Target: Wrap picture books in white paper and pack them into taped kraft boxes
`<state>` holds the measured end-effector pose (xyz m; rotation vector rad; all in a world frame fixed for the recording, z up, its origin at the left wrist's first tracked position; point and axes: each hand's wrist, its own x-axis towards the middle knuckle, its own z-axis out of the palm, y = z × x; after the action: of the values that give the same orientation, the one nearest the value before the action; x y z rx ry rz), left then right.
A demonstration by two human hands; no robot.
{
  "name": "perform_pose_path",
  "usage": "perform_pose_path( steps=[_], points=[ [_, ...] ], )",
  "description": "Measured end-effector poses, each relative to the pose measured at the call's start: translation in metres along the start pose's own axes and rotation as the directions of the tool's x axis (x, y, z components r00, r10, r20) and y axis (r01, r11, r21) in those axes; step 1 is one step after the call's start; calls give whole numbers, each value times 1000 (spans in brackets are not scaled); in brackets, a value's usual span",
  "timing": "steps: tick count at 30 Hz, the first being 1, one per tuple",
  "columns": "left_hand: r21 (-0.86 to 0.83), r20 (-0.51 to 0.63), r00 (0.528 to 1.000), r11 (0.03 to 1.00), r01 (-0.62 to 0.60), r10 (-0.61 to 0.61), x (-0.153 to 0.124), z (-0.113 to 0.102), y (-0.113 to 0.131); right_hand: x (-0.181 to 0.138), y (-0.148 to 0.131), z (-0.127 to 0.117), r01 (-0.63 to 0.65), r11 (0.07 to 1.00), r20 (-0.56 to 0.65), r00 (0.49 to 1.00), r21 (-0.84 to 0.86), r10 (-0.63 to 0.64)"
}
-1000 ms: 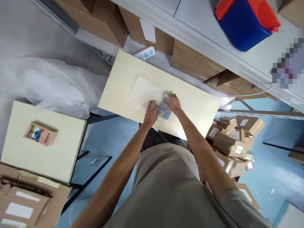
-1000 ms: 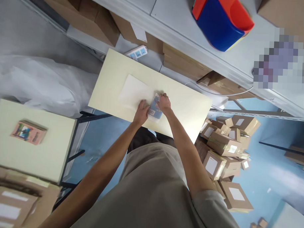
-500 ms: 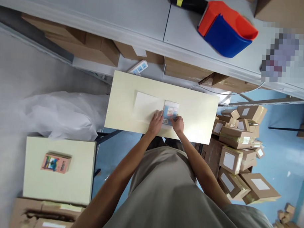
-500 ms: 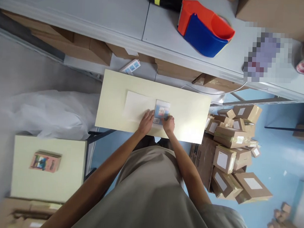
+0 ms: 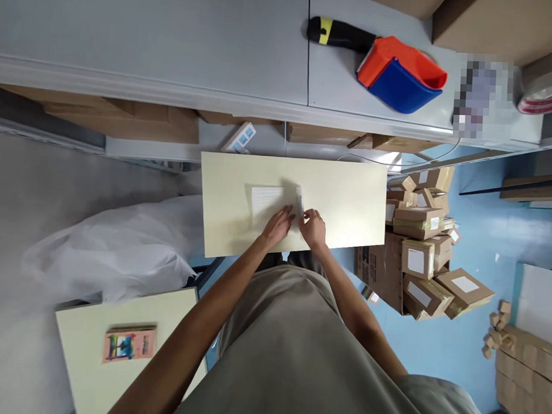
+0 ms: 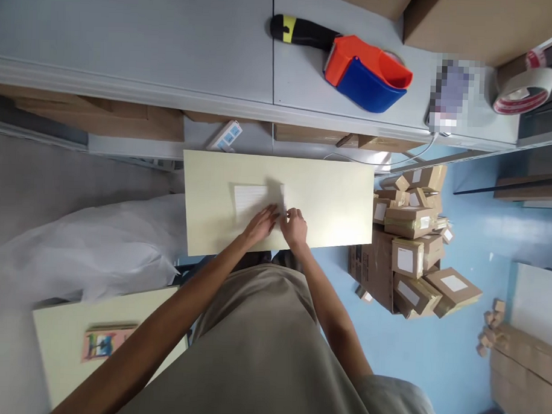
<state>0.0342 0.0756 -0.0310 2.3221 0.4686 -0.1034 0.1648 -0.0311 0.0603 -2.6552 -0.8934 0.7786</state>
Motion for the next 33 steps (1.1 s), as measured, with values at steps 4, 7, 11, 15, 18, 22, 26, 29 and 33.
perform_pose_path(
  steps=[4,7,11,15,18,22,26,29,33],
  points=[
    [17,-50,996,997,79,-78,-46,-24,-43,-2,-41,35,7,996,123,992,-86,4],
    [9,-29,995,996,93,-93,-74,-40,-64,2,-58,64,-8,990,177,984,-142,33],
    [-23,28,988,988,150,-149,-82,-55,-68,7,-61,84,4,995,159,987,-99,12],
    [-130,-74,941,939,320,-331,-73,-64,-60,7,-48,74,32,997,160,987,-71,-20],
    [-224,-144,838,842,490,-526,-64,-69,-53,3,-36,63,-54,995,36,998,-84,57],
    [-241,-91,713,710,661,-695,-51,-74,-47,-1,-37,69,-140,989,-52,989,-55,137],
    [-144,22,663,654,743,-748,-42,-74,-46,1,-51,86,-153,987,-81,986,-54,148],
    [-116,59,678,669,734,-733,-41,-73,-50,5,-56,89,-198,979,-118,974,-43,191],
    [-184,53,670,653,735,-740,-42,-76,-55,9,-54,86,-234,972,-118,966,-16,230]
  ],
)
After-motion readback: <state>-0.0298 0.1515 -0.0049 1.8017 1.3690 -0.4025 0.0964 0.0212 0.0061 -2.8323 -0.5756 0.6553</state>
